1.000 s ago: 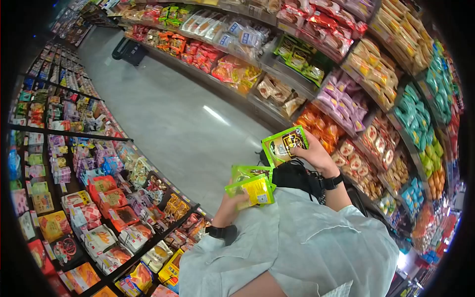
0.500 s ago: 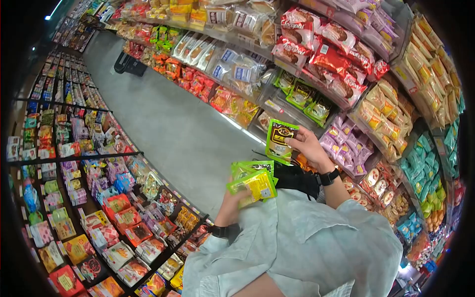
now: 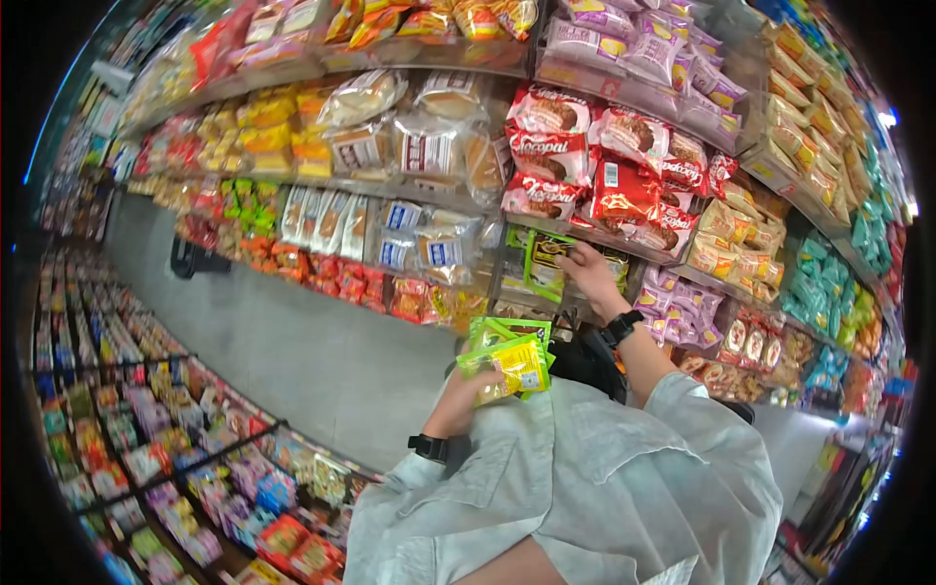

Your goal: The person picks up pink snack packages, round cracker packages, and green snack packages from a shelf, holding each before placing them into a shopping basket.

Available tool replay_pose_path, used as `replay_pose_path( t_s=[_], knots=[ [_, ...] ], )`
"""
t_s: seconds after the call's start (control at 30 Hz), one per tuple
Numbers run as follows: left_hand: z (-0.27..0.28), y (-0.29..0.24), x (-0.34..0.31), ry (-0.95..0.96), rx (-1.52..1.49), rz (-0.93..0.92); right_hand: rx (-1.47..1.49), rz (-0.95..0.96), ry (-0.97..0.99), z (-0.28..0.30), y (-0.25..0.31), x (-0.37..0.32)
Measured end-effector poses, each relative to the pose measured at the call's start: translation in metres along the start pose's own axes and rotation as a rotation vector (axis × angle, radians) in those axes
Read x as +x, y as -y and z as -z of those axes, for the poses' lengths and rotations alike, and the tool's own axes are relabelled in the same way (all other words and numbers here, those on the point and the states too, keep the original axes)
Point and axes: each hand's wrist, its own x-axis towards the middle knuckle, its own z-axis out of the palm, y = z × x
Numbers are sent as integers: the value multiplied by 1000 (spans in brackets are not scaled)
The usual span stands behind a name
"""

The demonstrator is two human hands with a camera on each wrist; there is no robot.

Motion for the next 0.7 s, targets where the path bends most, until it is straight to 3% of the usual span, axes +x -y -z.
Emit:
replay_pose_path(
  t_s=[0.1,0.13,0.23,0.3,0.4,0.63,0.7],
  knots=[
    [16,-40,14,82,74,75,-25,46,-228,-29,7,2],
    [23,-53,18,102,118,102,-200,74,-253,-29,10,-2],
    [52,-76,33,210,212,173,-132,-35,-301,-33,-10,-25],
    [64,-94,41,246,281,235,-95,-69,-261,-32,-37,-43],
    [82,-106,53,279,353,317,-37,-230,-199,-48,-9,-89],
    [111,-105,70,309,357,277,-68,-198,-147,-64,-2,-111],
    [109,-103,66,278,307,267,-226,-198,-70,-62,-4,-97]
  ],
)
